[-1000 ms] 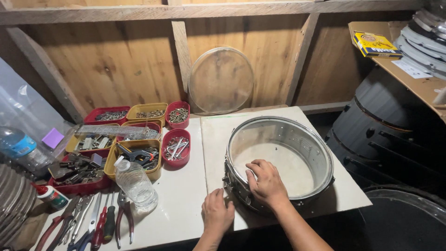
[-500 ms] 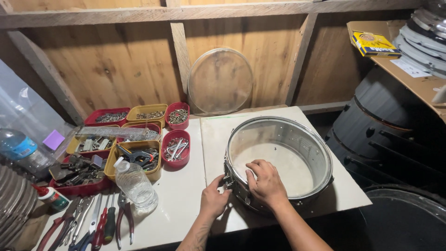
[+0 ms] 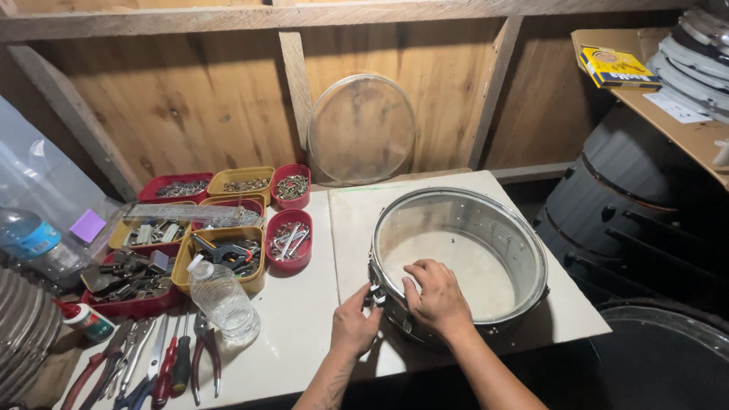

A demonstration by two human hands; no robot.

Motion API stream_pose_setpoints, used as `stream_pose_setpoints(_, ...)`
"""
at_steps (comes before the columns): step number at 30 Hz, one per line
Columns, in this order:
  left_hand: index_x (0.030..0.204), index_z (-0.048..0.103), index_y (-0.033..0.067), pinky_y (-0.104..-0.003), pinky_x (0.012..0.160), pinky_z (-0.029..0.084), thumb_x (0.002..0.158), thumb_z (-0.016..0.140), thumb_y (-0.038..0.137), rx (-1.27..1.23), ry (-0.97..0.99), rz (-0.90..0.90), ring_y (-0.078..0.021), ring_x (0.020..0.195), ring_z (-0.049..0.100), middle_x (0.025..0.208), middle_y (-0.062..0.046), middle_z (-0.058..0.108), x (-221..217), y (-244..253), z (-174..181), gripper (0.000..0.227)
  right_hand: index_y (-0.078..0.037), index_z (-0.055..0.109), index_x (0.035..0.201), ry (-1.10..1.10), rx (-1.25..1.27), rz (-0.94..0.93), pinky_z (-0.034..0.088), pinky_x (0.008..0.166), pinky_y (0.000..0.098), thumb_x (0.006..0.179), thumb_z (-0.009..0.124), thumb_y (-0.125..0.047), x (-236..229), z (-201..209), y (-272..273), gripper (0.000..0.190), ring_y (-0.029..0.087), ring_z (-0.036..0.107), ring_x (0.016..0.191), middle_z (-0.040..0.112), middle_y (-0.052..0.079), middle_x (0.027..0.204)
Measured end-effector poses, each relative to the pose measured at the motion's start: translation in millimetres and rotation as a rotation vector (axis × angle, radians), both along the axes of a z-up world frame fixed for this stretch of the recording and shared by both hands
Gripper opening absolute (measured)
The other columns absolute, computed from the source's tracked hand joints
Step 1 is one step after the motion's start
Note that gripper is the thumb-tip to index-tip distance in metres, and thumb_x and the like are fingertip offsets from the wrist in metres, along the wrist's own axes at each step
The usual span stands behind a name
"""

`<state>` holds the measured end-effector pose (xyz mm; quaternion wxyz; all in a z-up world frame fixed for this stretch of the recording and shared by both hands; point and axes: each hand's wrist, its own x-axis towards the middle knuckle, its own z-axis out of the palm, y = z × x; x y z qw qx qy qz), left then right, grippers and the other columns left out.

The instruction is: The person taps and presses on the drumhead of a snare drum, then flips the drum over to work on the hardware. They manipulate the tension rods and lugs on the shell, adjusting the drum's tuning mechanism.

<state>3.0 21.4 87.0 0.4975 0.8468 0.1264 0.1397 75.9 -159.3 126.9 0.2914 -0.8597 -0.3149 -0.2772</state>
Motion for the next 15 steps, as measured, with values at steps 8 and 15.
stream_pose_setpoints(8, 0.147, 0.055, 0.0253, -0.038, 0.092, 0.056, 0.083, 0.071, 0.037, 0.136, 0.069, -0.050, -0.0186, 0.057, 0.065, 0.108, -0.008, 0.079, 9, 7, -29, 0.067, -0.015, 0.073, 0.109, -0.018, -0.016, -0.033, 0.050, 0.087, 0.0468, 0.090, 0.066, -0.025, 2, -4, 1, 0.023, 0.030, 0.065, 0.093, 0.069, 0.006, 0.103)
stream_pose_setpoints(15, 0.145, 0.057, 0.0242, -0.034, 0.083, 0.057, 0.075, 0.076, 0.034, 0.012, -0.003, 0.053, -0.0197, 0.053, 0.063, 0.125, -0.002, 0.076, 10, 0, -53, 0.072, -0.011, 0.075, 0.107, -0.026, -0.009, -0.006, 0.051, 0.089, 0.0432, 0.093, 0.064, -0.025, 3, -4, -1, 0.022, 0.028, 0.066, 0.093, 0.068, 0.007, 0.101)
